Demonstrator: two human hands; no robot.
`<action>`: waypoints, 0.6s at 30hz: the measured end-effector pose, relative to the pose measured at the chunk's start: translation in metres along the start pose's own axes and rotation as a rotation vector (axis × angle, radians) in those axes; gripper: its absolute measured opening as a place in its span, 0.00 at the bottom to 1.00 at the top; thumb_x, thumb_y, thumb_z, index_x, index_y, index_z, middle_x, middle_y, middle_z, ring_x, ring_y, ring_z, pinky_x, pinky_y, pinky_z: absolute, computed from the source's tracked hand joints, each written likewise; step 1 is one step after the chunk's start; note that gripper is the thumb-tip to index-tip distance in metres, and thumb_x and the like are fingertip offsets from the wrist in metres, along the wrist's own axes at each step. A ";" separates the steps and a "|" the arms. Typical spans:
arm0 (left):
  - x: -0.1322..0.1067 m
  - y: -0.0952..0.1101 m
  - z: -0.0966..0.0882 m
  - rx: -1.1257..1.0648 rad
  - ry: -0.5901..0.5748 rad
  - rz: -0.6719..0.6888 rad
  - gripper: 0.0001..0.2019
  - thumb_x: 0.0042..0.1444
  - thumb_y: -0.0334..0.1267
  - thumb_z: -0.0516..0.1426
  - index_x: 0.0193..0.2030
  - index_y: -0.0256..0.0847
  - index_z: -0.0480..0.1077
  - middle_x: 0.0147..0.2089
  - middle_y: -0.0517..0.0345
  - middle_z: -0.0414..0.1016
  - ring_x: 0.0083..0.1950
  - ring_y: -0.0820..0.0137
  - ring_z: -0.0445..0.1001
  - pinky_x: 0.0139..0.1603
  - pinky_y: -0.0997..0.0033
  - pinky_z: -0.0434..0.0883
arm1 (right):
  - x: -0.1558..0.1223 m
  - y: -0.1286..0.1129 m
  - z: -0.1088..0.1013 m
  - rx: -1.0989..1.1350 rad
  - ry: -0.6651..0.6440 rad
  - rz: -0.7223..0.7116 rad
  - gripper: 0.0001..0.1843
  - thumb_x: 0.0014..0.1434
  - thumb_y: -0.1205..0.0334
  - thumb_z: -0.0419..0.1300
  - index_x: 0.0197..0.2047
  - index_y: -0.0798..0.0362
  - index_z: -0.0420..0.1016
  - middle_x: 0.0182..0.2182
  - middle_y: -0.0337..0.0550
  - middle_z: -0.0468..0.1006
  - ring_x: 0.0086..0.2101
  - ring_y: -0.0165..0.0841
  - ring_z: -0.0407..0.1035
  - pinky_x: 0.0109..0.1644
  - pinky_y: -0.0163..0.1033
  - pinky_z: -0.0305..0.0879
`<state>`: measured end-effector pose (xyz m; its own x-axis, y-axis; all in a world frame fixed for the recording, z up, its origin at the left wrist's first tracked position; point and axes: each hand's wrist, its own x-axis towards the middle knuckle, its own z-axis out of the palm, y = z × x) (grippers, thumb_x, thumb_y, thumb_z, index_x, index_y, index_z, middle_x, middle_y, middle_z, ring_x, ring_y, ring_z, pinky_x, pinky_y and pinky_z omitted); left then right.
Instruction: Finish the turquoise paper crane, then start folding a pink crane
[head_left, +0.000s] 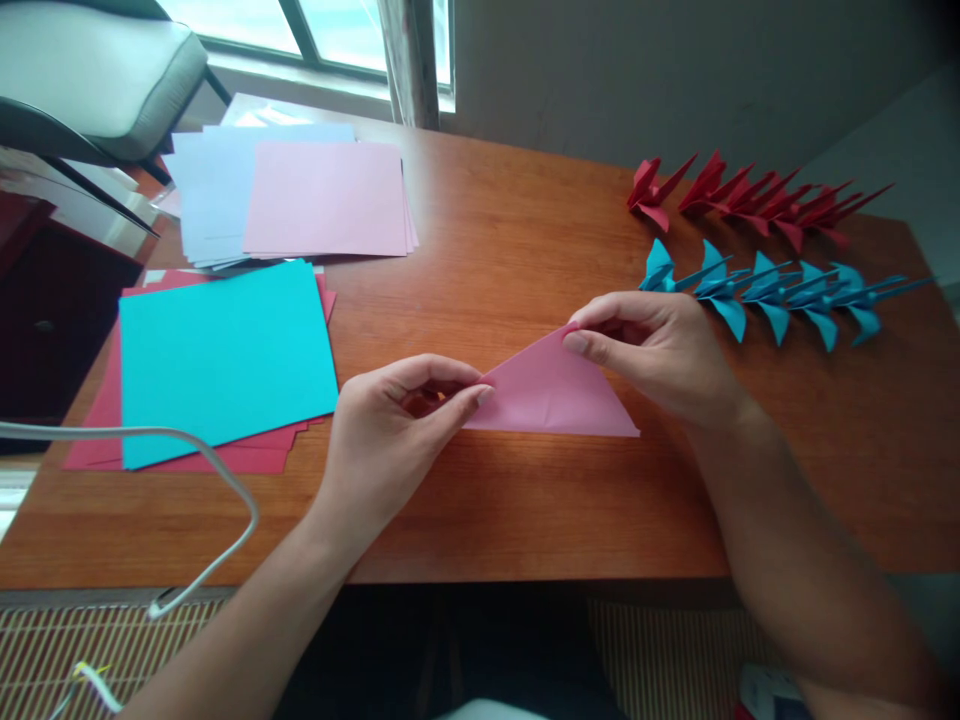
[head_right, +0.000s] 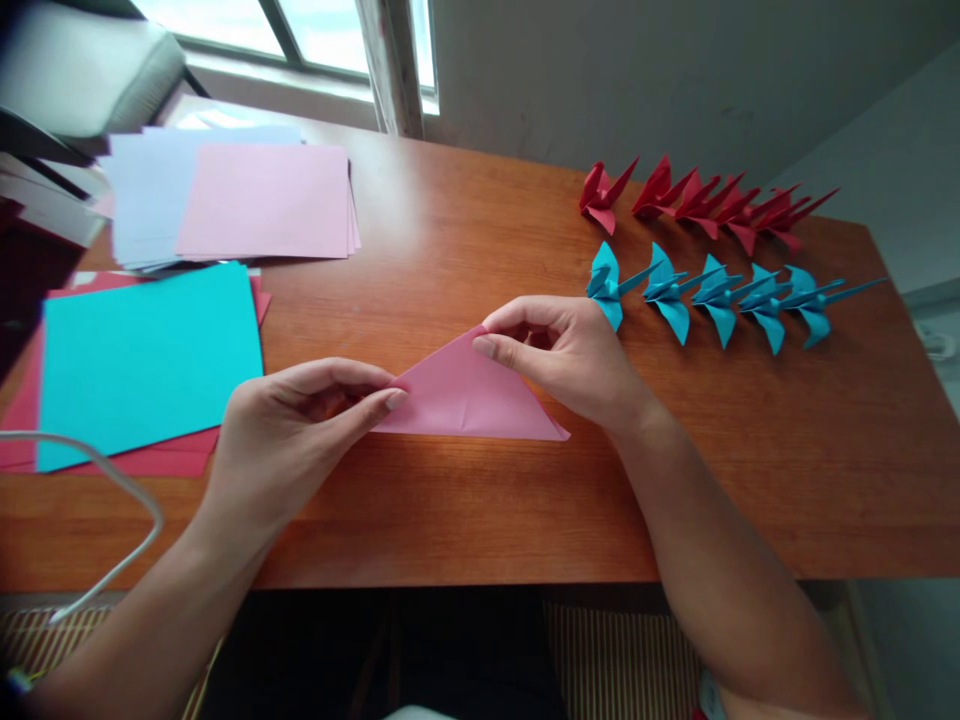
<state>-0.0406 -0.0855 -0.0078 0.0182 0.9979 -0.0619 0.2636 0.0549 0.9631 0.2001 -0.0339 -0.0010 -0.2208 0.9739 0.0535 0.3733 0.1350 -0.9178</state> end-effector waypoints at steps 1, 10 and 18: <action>0.000 0.000 0.000 -0.001 0.000 0.002 0.04 0.52 0.38 0.69 0.34 0.44 0.81 0.33 0.64 0.83 0.31 0.75 0.78 0.32 0.80 0.74 | 0.000 0.000 0.000 -0.003 -0.003 0.000 0.09 0.54 0.50 0.72 0.33 0.45 0.83 0.32 0.39 0.82 0.34 0.35 0.75 0.32 0.39 0.71; 0.000 0.000 0.000 0.005 0.010 0.004 0.03 0.53 0.37 0.68 0.34 0.43 0.80 0.33 0.63 0.83 0.31 0.76 0.78 0.32 0.81 0.74 | 0.000 -0.002 0.000 -0.022 -0.009 0.004 0.12 0.54 0.47 0.71 0.33 0.46 0.82 0.32 0.41 0.82 0.33 0.36 0.75 0.31 0.40 0.71; 0.000 -0.003 0.000 0.001 0.000 0.004 0.03 0.53 0.38 0.68 0.34 0.44 0.81 0.34 0.63 0.83 0.31 0.76 0.78 0.32 0.80 0.74 | 0.001 -0.002 0.000 -0.029 -0.003 0.003 0.11 0.54 0.48 0.71 0.33 0.46 0.83 0.31 0.41 0.81 0.33 0.36 0.74 0.31 0.40 0.70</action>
<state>-0.0412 -0.0854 -0.0104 0.0191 0.9981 -0.0580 0.2643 0.0509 0.9631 0.1992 -0.0335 0.0010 -0.2224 0.9737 0.0495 0.4000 0.1374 -0.9062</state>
